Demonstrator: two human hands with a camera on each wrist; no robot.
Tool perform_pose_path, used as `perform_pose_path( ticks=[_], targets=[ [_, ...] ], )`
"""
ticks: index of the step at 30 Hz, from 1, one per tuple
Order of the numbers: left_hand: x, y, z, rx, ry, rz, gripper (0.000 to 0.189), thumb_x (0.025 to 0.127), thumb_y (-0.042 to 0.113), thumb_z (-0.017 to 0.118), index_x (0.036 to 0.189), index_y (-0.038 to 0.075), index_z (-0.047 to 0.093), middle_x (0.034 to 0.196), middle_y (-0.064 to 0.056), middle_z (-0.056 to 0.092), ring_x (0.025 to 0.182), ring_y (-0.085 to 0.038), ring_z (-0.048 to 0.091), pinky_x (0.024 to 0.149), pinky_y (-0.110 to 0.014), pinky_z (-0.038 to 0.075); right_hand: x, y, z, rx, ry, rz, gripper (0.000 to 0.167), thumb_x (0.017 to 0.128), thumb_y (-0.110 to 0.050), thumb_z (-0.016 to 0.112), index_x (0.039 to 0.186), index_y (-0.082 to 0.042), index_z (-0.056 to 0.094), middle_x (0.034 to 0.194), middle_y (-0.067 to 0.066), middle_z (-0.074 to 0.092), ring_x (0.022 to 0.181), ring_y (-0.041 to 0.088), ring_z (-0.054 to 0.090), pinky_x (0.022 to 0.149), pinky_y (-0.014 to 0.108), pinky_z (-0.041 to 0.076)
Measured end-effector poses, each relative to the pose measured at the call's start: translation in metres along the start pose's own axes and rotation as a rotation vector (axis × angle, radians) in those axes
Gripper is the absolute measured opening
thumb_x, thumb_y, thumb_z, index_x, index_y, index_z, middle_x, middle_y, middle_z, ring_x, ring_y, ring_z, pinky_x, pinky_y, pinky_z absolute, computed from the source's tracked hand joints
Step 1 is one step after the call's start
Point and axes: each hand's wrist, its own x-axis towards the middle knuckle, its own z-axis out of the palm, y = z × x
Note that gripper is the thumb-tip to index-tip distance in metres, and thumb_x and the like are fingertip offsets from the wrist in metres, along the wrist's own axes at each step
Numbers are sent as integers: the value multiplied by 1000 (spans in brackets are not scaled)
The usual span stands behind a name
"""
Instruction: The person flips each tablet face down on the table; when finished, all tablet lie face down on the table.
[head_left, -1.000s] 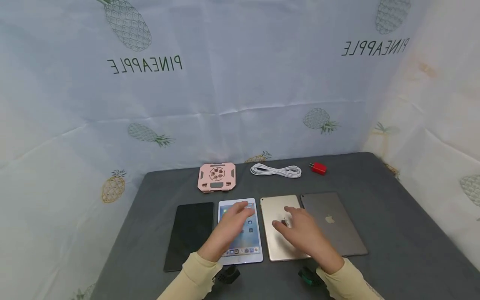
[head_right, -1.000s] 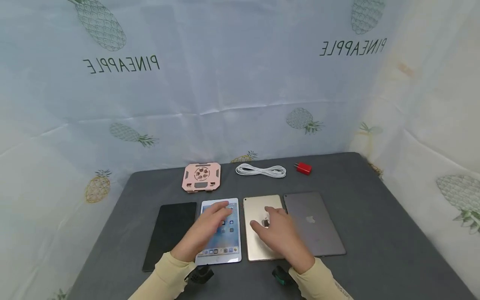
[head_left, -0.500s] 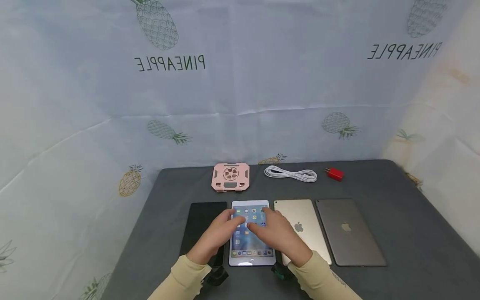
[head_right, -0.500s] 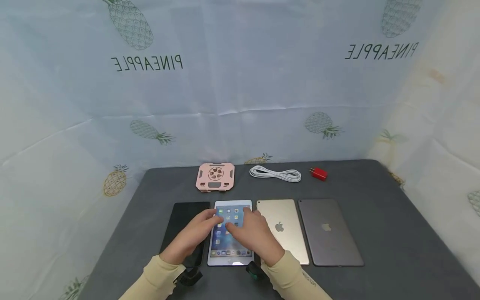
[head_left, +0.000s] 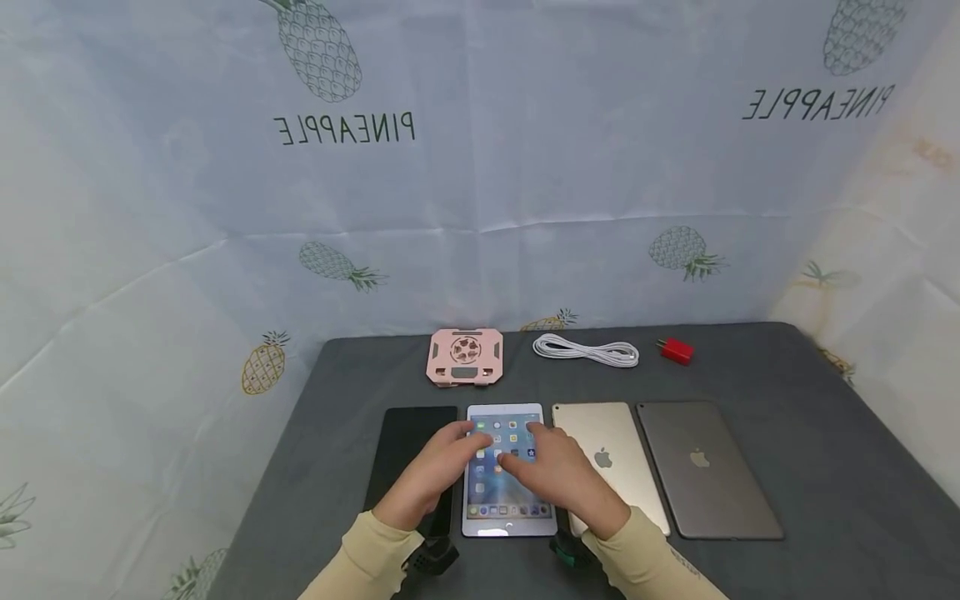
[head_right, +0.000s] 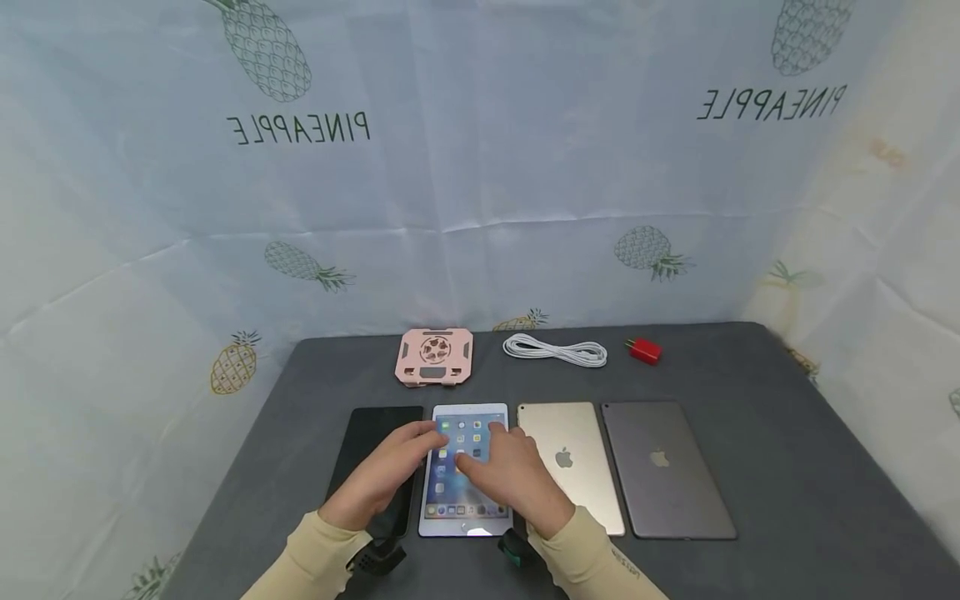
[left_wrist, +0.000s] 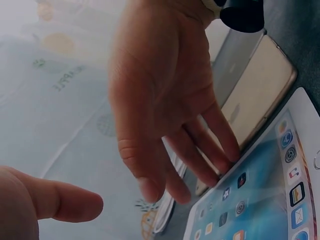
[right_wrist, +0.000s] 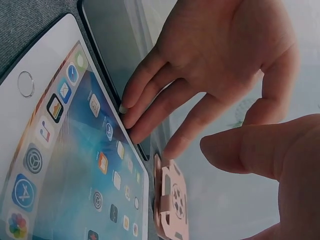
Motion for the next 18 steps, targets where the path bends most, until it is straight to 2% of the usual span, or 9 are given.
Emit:
perform_pose_path(
  ticks=[9,12,15,18],
  targets=[
    [1,-1,-1,-76,0,15,74,104,38,64,156,-10,44,161,-31,44,139,-47,51,120,-73,39,0,2,0,2,4,-17,79,92,-46,79,144,10,61,142,35,65,130,52,64,95,66,60],
    [1,2,-2,-123,-22,31,73,104,34,64,157,-11,43,159,-30,47,137,-44,53,121,-70,40,0,3,0,16,6,-24,77,92,-45,79,144,10,61,141,33,66,128,49,67,96,64,61],
    [0,4,-4,-109,-4,40,75,102,34,64,159,-9,42,158,-29,49,135,-42,56,118,-68,44,2,4,1,40,9,-27,76,92,-43,79,144,10,61,139,30,68,123,45,70,95,61,61],
    [-1,5,-7,-73,32,28,75,102,36,65,159,-7,41,159,-29,48,136,-45,54,117,-73,42,3,4,2,51,19,-30,75,92,-41,79,144,9,61,135,28,71,118,40,72,95,58,61]
  ],
)
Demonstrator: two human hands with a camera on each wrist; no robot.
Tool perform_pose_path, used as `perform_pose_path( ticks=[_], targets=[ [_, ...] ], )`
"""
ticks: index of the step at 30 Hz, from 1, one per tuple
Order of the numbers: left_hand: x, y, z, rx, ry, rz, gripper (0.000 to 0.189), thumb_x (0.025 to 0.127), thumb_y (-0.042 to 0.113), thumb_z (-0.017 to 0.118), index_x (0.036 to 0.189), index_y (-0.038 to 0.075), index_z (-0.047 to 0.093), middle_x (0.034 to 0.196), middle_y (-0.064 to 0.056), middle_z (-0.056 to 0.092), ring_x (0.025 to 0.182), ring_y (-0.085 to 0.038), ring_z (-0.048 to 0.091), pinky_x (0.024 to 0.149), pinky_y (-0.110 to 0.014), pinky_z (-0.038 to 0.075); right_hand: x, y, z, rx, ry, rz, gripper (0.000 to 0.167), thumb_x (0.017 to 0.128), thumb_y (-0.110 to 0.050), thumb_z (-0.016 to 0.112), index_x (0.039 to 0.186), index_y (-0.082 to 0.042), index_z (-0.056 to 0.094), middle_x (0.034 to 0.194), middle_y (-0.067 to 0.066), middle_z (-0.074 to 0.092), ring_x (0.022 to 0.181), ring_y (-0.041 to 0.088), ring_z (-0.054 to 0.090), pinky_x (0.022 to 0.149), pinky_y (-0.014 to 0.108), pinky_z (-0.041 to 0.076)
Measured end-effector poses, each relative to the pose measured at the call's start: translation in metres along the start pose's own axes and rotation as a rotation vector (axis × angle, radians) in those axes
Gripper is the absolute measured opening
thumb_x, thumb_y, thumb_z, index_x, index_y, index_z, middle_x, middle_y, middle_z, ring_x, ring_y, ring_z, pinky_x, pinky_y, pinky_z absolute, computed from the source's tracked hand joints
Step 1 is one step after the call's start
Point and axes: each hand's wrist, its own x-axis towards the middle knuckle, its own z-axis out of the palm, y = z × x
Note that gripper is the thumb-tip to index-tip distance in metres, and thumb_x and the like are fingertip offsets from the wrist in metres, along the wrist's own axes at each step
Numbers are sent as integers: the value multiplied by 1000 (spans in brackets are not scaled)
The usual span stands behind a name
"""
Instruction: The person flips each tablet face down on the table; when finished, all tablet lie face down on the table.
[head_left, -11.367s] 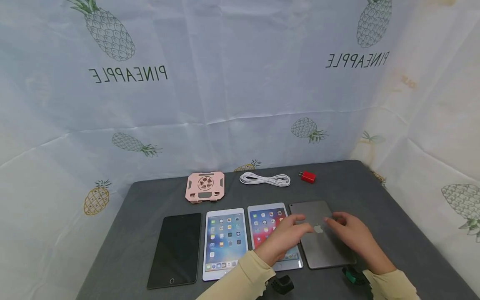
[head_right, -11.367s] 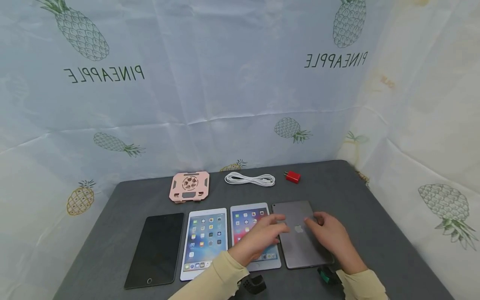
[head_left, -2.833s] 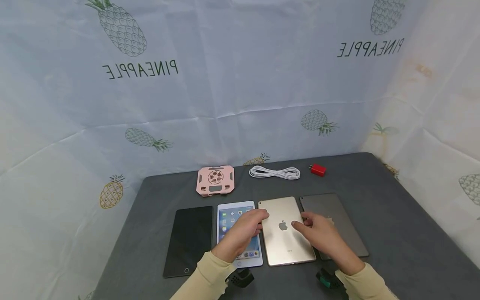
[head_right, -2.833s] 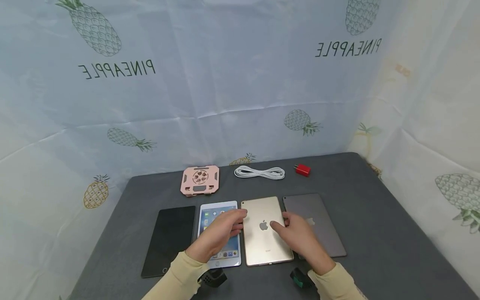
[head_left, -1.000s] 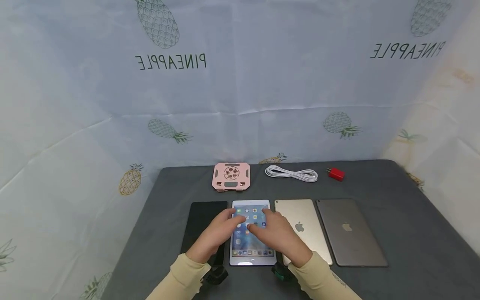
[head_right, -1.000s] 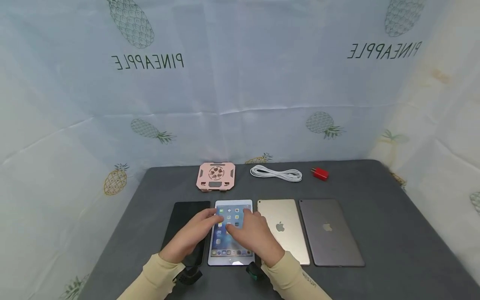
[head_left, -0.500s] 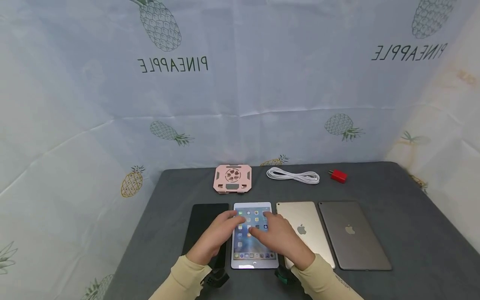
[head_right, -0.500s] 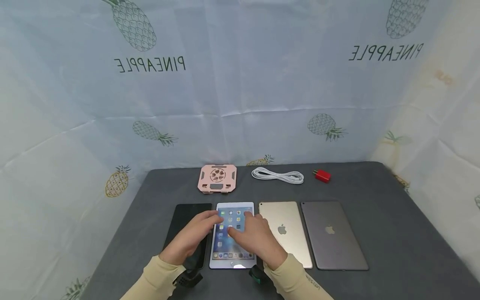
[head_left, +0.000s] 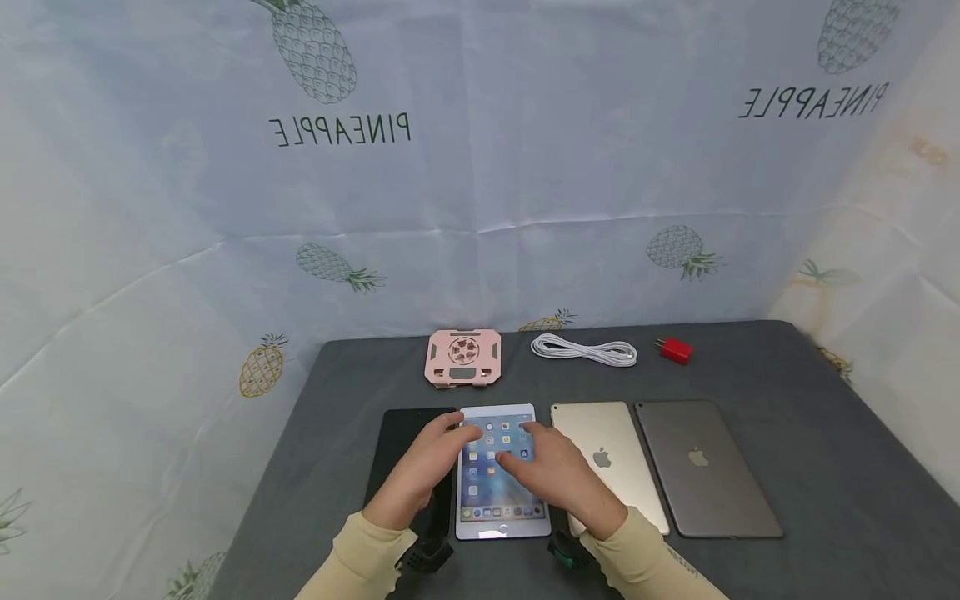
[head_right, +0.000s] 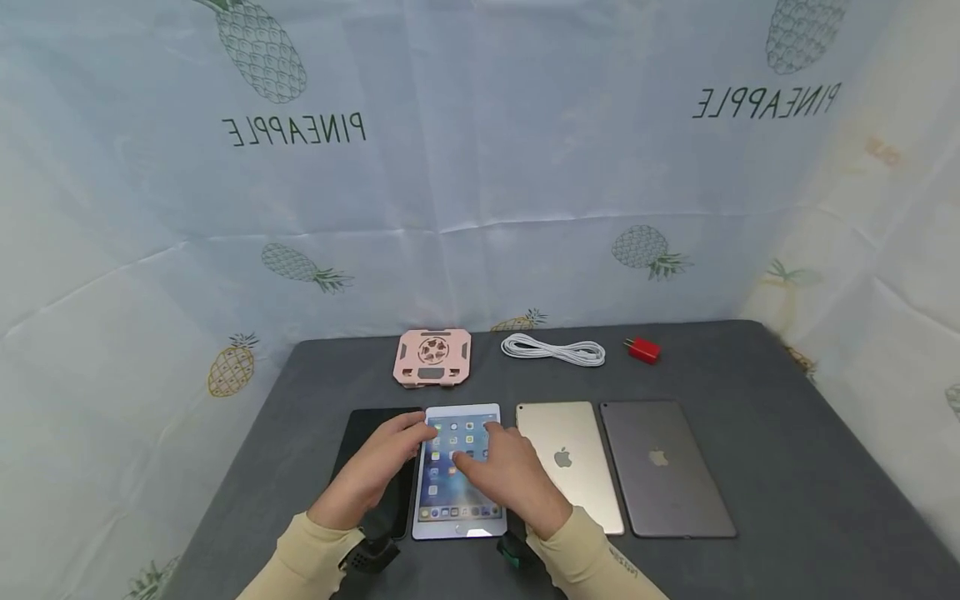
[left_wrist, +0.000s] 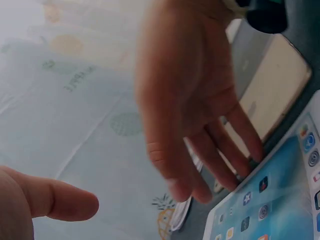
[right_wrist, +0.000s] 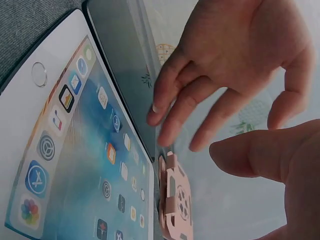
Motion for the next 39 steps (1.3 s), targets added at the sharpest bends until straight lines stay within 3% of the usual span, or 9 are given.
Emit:
perform_pose_path(
  ticks=[4,9,15,19,23,29,39],
  targets=[
    [0,0,-3,-9,-17,-19,74,104,37,63,158,-9,41,156,-29,49,137,-47,52,120,-77,36,0,-1,-1,-12,7,0,74,93,-41,80,143,10,61,134,28,71,116,40,72,94,58,61],
    [1,1,-3,-5,-52,-22,77,104,38,64,158,-11,39,152,-28,53,131,-43,58,119,-73,41,-1,-3,-4,-8,-7,17,76,93,-42,79,145,10,60,141,29,68,125,43,69,99,61,60],
    [3,-1,-2,-16,-84,-2,71,104,37,62,153,-11,46,142,-26,62,121,-37,66,116,-67,48,-2,-6,-5,6,-39,29,78,93,-44,78,147,9,59,146,31,64,131,48,66,100,64,60],
    [5,-4,-1,-32,-119,12,69,105,36,62,152,-11,47,143,-25,63,124,-38,65,119,-69,44,-2,-7,-5,-9,-41,33,80,93,-45,79,147,10,59,147,33,62,134,50,64,99,66,59],
    [5,-4,0,-16,-100,3,72,104,36,63,155,-11,45,147,-25,60,129,-39,61,120,-71,41,-2,-7,-5,-21,-39,43,81,92,-46,80,147,9,58,148,33,62,135,51,63,99,65,60],
    [1,-2,2,50,-70,-18,79,103,37,64,158,-13,39,150,-28,56,123,-37,65,115,-67,49,-2,-7,-4,-30,-39,39,82,93,-45,80,147,11,57,146,34,63,132,49,65,98,64,60],
    [3,-5,2,-73,-131,0,70,105,33,62,153,-14,45,151,-26,55,140,-45,52,124,-74,32,-4,-6,-4,-37,-44,31,81,93,-45,79,147,11,58,146,32,64,133,50,65,103,64,58]
  ],
)
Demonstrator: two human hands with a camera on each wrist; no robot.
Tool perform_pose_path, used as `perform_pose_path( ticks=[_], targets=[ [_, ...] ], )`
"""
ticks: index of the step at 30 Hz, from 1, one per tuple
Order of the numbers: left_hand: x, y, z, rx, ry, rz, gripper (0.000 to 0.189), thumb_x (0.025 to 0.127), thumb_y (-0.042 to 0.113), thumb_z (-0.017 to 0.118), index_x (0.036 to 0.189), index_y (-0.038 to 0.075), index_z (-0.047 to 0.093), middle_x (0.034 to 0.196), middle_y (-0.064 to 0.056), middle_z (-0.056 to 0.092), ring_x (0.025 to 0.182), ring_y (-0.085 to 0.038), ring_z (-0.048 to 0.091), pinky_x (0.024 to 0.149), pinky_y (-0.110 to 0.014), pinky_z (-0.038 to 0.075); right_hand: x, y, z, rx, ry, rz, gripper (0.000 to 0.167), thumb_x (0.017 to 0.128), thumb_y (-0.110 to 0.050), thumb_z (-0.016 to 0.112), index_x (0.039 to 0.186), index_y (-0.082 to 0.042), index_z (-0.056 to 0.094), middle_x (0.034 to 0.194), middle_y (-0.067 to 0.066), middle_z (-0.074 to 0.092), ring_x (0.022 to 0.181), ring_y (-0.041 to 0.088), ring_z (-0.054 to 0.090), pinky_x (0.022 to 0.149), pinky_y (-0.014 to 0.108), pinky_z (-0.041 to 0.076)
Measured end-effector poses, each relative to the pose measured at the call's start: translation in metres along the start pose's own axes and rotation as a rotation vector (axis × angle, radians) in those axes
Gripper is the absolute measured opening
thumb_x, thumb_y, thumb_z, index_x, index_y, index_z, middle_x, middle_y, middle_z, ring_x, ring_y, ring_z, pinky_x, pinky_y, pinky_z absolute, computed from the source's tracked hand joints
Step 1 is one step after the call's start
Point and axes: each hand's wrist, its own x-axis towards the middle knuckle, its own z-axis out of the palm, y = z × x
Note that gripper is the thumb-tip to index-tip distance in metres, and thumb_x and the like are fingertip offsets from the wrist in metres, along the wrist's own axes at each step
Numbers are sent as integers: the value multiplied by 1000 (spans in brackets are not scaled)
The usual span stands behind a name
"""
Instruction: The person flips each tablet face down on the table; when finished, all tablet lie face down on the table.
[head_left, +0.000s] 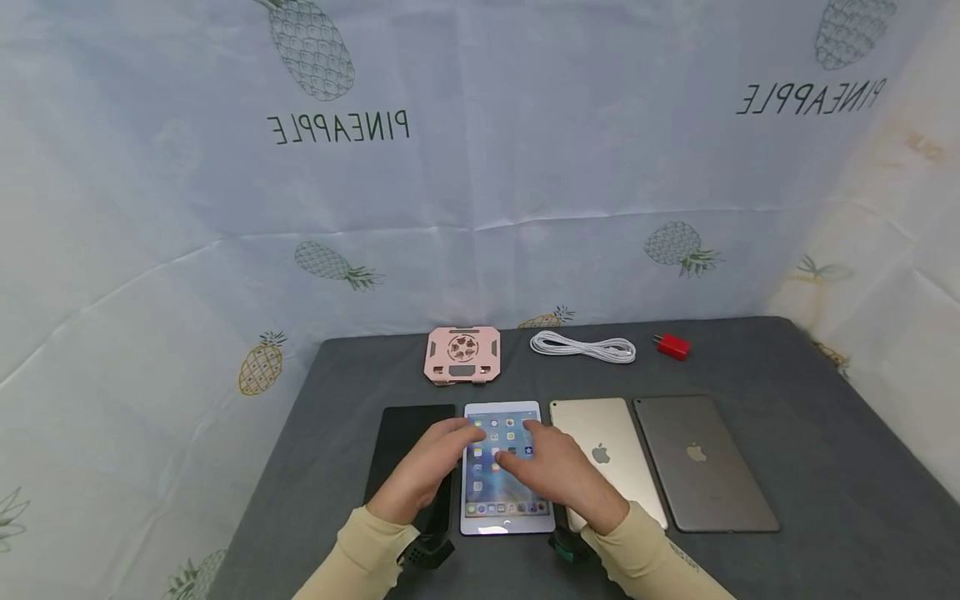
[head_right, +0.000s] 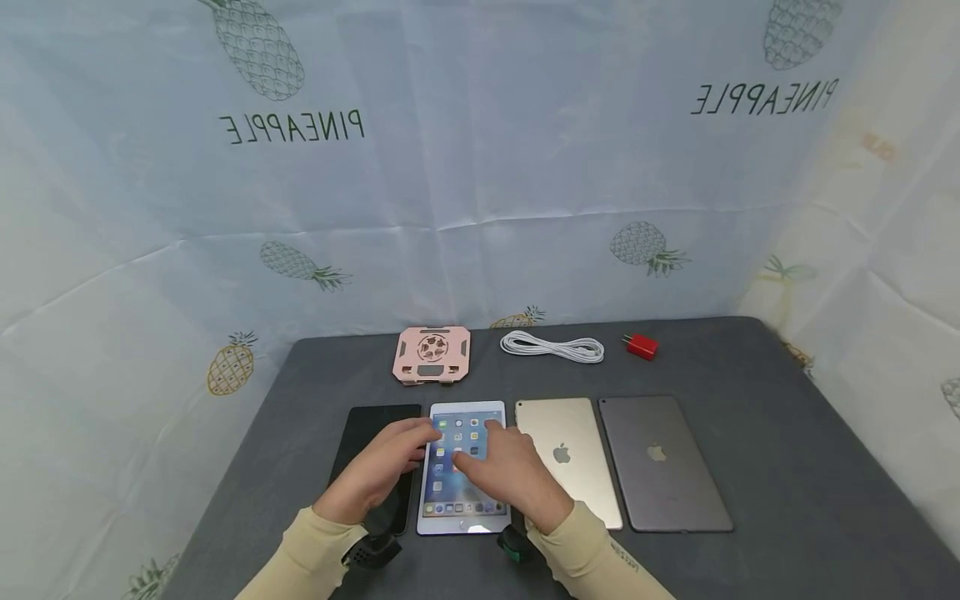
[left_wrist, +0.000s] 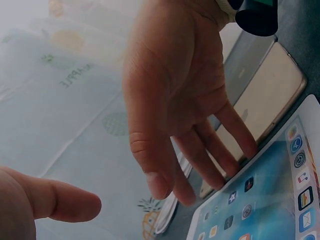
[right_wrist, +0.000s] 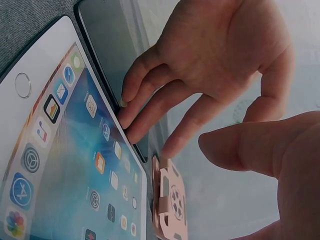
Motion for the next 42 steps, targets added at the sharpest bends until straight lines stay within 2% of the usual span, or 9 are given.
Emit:
perform_pose_path(
  ticks=[4,9,14,21,24,30,38,42],
  targets=[
    [2,-1,-1,3,23,1,70,104,32,63,154,-13,45,156,-27,52,137,-46,52,121,-72,37,-1,1,-1,1,-4,-10,81,93,-45,80,147,12,58,145,33,64,133,50,65,104,65,58],
    [1,2,-5,-7,69,-6,72,104,32,63,158,-11,42,161,-26,48,134,-45,55,112,-62,47,0,2,-3,6,-23,-12,82,94,-45,79,149,10,56,145,32,65,132,48,66,105,63,57],
    [0,4,-7,-40,71,-13,71,104,31,62,159,-9,42,162,-26,47,135,-47,53,107,-61,49,1,2,-2,47,-48,19,90,92,-54,78,153,7,53,147,28,65,132,45,67,104,61,58],
    [-6,10,-10,-86,50,-27,79,105,34,62,164,-8,32,166,-30,39,142,-56,50,108,-69,52,2,3,1,83,-59,42,97,92,-64,75,156,5,50,150,27,63,131,43,68,100,60,60],
    [-8,13,-12,-94,41,-10,79,106,34,61,164,-9,30,166,-30,38,143,-55,50,108,-67,53,2,3,2,99,-61,40,97,92,-64,74,156,5,50,150,27,63,129,42,69,99,60,61],
    [-11,16,-13,-101,31,7,73,106,32,59,162,-9,35,160,-29,46,141,-51,51,107,-64,55,3,2,3,130,-69,33,98,93,-65,73,157,5,49,151,27,62,127,40,70,97,60,62],
    [-17,21,-13,-106,63,32,74,107,31,59,164,-7,33,162,-28,45,140,-47,51,110,-64,52,1,-6,5,174,-103,34,98,93,-66,72,157,4,49,149,25,63,120,35,72,94,58,62],
    [-20,24,-14,-116,75,47,72,107,30,59,164,-7,34,164,-27,43,140,-46,50,114,-66,48,2,-14,7,195,-120,41,101,92,-68,71,159,3,46,149,26,63,116,33,73,89,55,64]
  ],
)
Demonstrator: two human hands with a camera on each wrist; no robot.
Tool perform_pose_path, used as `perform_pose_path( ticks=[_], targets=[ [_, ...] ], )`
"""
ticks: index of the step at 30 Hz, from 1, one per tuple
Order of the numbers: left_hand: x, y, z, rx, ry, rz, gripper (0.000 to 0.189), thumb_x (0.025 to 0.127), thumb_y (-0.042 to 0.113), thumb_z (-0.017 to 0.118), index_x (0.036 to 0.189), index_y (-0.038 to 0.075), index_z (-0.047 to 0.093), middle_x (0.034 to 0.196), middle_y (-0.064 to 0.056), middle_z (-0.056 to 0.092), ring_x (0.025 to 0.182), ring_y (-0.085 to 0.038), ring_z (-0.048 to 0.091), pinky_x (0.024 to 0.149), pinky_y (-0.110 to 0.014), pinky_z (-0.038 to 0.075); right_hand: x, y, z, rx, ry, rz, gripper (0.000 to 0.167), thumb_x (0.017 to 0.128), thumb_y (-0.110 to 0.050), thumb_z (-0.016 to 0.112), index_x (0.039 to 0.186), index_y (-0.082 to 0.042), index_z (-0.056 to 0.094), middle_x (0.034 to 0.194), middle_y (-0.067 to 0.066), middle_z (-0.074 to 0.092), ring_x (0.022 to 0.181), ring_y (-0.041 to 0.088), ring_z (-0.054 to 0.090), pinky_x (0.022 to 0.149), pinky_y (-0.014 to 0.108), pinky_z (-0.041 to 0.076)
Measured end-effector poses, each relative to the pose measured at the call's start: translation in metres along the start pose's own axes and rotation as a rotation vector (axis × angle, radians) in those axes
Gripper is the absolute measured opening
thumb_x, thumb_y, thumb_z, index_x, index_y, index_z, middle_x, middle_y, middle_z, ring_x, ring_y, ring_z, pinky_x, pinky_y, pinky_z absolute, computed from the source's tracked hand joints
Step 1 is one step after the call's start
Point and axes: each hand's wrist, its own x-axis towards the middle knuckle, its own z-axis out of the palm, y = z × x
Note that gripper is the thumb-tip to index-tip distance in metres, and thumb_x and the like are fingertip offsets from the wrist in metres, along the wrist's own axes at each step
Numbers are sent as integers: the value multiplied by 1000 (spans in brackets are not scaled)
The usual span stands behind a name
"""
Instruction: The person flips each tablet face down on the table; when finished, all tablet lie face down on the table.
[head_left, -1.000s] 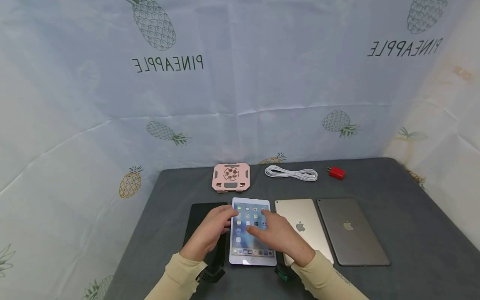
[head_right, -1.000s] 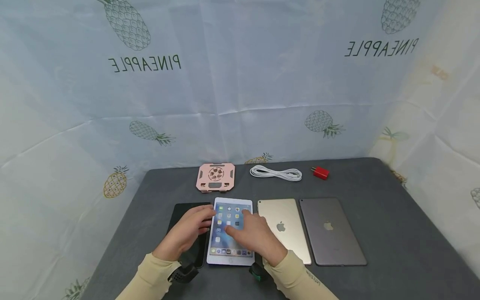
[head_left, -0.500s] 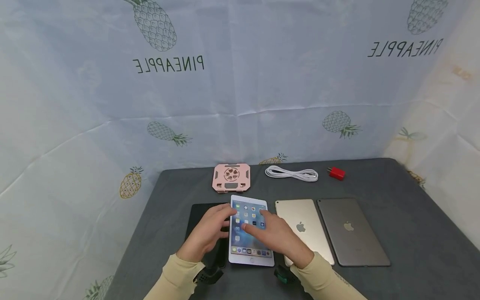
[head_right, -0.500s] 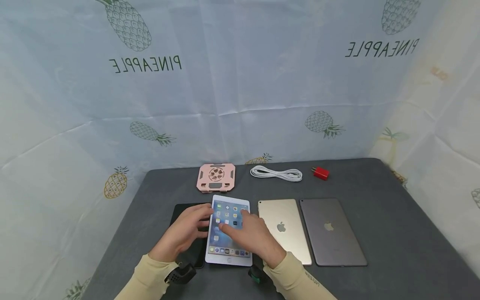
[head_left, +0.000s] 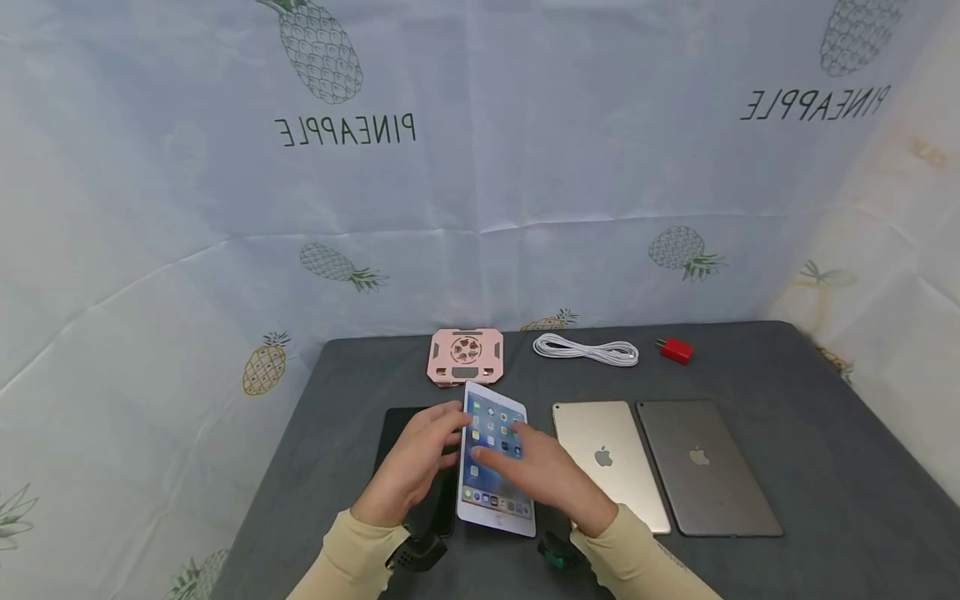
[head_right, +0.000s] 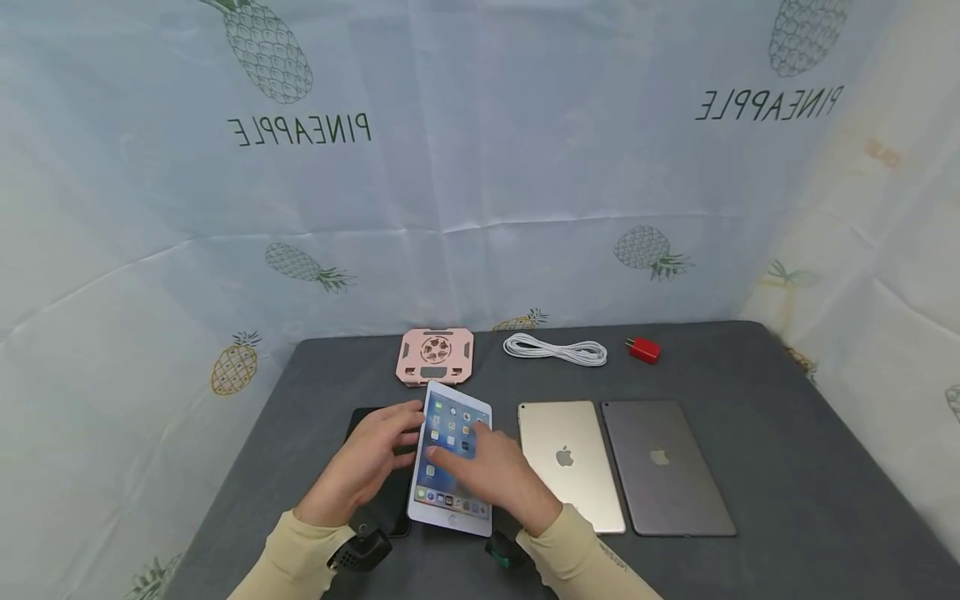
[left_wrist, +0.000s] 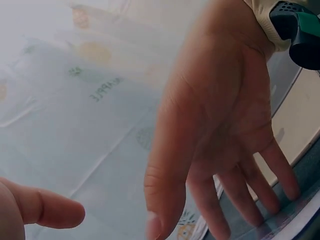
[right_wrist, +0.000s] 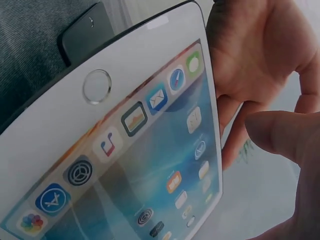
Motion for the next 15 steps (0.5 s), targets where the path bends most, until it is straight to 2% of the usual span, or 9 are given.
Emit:
perform_pose_path(
  ticks=[6,15],
  targets=[
    [-3,1,-1,-11,1,3,70,109,29,57,165,-5,34,167,-27,41,142,-45,50,118,-66,45,3,-3,6,28,-11,1,106,91,-70,72,161,4,43,149,28,62,115,34,73,87,56,65],
    [-5,3,0,-34,-3,29,67,107,31,59,162,-4,42,164,-26,45,141,-43,52,117,-62,49,4,-3,5,-1,-8,-29,105,92,-73,69,161,3,44,149,27,63,120,38,73,91,61,63]
  ],
)
